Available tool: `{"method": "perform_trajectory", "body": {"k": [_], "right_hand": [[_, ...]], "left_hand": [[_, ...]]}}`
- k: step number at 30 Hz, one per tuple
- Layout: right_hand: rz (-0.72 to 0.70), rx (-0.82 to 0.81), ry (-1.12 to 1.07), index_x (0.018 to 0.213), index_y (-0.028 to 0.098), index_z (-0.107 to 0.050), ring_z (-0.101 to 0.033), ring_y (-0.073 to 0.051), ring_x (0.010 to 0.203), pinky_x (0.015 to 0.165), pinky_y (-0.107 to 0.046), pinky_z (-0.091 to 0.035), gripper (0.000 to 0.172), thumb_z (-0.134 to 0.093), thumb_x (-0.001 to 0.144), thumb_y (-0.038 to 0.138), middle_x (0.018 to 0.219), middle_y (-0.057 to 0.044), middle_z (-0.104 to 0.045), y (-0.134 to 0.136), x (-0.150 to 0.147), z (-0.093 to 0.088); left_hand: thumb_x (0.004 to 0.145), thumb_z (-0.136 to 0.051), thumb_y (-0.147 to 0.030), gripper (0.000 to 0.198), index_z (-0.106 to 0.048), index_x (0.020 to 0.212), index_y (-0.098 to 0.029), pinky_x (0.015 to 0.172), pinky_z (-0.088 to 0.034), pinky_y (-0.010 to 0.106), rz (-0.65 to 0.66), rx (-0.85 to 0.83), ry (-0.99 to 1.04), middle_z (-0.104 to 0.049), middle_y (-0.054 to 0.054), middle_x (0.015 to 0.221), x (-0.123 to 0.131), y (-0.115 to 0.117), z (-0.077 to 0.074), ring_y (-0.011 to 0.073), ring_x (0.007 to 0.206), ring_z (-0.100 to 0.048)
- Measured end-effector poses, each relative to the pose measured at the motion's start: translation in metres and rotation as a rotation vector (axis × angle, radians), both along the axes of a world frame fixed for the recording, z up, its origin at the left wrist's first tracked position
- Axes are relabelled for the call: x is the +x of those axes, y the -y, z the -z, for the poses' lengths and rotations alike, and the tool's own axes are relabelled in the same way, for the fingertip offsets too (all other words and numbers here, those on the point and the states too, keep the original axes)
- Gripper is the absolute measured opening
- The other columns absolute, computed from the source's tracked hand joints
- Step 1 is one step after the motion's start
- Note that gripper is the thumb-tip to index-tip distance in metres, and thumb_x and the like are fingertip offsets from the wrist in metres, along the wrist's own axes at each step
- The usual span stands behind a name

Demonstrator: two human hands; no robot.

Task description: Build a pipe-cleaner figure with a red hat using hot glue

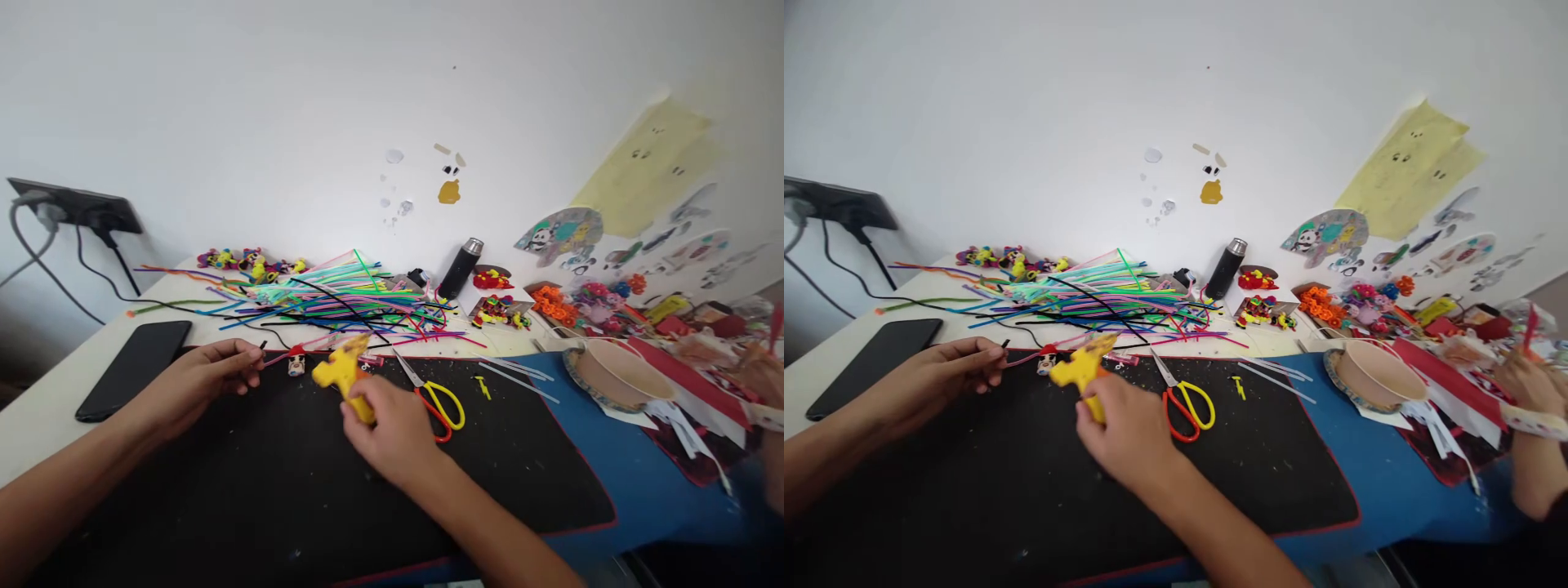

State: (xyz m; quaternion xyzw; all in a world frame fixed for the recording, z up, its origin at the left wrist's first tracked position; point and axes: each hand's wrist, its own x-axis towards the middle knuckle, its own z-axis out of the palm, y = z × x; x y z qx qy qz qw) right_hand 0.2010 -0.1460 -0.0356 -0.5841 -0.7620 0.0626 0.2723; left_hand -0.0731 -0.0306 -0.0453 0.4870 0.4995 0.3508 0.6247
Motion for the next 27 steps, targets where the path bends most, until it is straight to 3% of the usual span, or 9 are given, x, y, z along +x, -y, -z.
{"method": "perform_trajectory", "body": {"k": [3, 6, 8, 11, 14, 16, 20, 23, 27], "right_hand": [[0.243, 0.008, 0.05, 0.104, 0.023, -0.067, -0.07, -0.02, 0.071, 0.065, -0.028, -0.04, 0.018, -0.06, 0.096, 0.038, 0.089, -0.004, -0.076, -0.011, 0.042, -0.008], [0.423, -0.102, 0.191, 0.108, 0.023, -0.067, -0.071, -0.021, 0.073, 0.062, -0.028, -0.037, 0.02, -0.059, 0.097, 0.038, 0.094, -0.006, -0.077, -0.017, 0.086, 0.001], [0.436, -0.194, 0.225, 0.11, 0.022, -0.068, -0.072, -0.023, 0.077, 0.062, -0.029, -0.039, 0.022, -0.059, 0.098, 0.038, 0.098, -0.007, -0.078, -0.016, 0.107, 0.01], [0.391, -0.102, 0.176, 0.114, 0.021, -0.07, -0.073, -0.024, 0.09, 0.071, -0.031, -0.045, 0.027, -0.056, 0.101, 0.039, 0.117, -0.01, -0.076, -0.007, 0.116, 0.015], [0.278, 0.009, 0.025, 0.101, 0.021, -0.074, -0.071, -0.02, 0.081, 0.072, -0.029, -0.047, 0.028, -0.055, 0.101, 0.042, 0.104, -0.008, -0.076, 0.001, 0.096, 0.005], [0.186, -0.03, -0.085, 0.095, 0.021, -0.074, -0.068, -0.018, 0.076, 0.072, -0.029, -0.047, 0.028, -0.055, 0.101, 0.042, 0.094, -0.006, -0.075, 0.0, 0.072, -0.002], [-0.011, -0.458, -0.407, 0.11, 0.021, -0.075, -0.067, -0.015, 0.067, 0.063, -0.024, -0.046, 0.023, -0.062, 0.098, 0.037, 0.074, 0.0, -0.074, -0.023, 0.021, 0.004], [-0.059, -0.569, -0.482, 0.11, 0.018, -0.074, -0.062, -0.013, 0.061, 0.06, -0.023, -0.043, 0.024, -0.061, 0.099, 0.035, 0.071, -0.001, -0.074, -0.05, -0.007, 0.021], [-0.033, -0.644, -0.501, 0.117, 0.018, -0.071, -0.052, -0.01, 0.047, 0.05, -0.022, -0.037, 0.029, -0.061, 0.099, 0.039, 0.07, -0.001, -0.075, -0.079, -0.027, 0.035]], "left_hand": [[0.066, -0.089, -0.051, 0.04, -0.069, 0.076, -0.019, 0.059, -0.048, 0.022, -0.001, 0.014, 0.004, -0.067, 0.001, 0.073, 0.004, -0.002, 0.002, 0.0154, 0.069, -0.059], [0.067, -0.089, -0.05, 0.038, -0.07, 0.079, -0.019, 0.059, -0.048, 0.022, 0.009, 0.009, 0.025, -0.068, 0.002, 0.075, 0.011, 0.0, 0.005, 0.0152, 0.068, -0.06], [0.066, -0.09, -0.048, 0.037, -0.069, 0.076, -0.019, 0.058, -0.047, 0.022, 0.02, 0.002, 0.045, -0.068, 0.002, 0.074, 0.014, 0.002, 0.006, 0.0147, 0.066, -0.06], [0.067, -0.089, -0.046, 0.035, -0.068, 0.073, -0.018, 0.057, -0.047, 0.021, 0.012, 0.015, 0.064, -0.067, 0.002, 0.074, 0.015, 0.004, 0.007, 0.0136, 0.065, -0.06], [0.067, -0.09, -0.044, 0.033, -0.07, 0.074, -0.018, 0.058, -0.048, 0.021, -0.028, 0.019, 0.071, -0.068, 0.002, 0.075, 0.014, 0.005, 0.009, 0.0139, 0.066, -0.061], [0.065, -0.09, -0.043, 0.032, -0.071, 0.076, -0.018, 0.06, -0.051, 0.022, -0.066, -0.001, 0.069, -0.071, 0.004, 0.078, 0.015, 0.007, 0.011, 0.015, 0.069, -0.064], [0.066, -0.089, -0.041, 0.032, -0.073, 0.081, -0.018, 0.065, -0.056, 0.023, -0.095, -0.082, 0.064, -0.076, 0.009, 0.102, 0.018, 0.016, 0.012, 0.0164, 0.078, -0.068], [0.065, -0.09, -0.044, 0.036, -0.072, 0.08, -0.018, 0.065, -0.057, 0.023, -0.108, -0.11, 0.086, -0.076, 0.01, 0.11, 0.019, 0.023, 0.012, 0.0169, 0.081, -0.07], [0.06, -0.094, -0.046, 0.041, -0.07, 0.077, -0.018, 0.065, -0.059, 0.024, -0.143, -0.124, 0.091, -0.075, 0.007, 0.101, 0.015, 0.027, 0.012, 0.0192, 0.083, -0.072]]}}
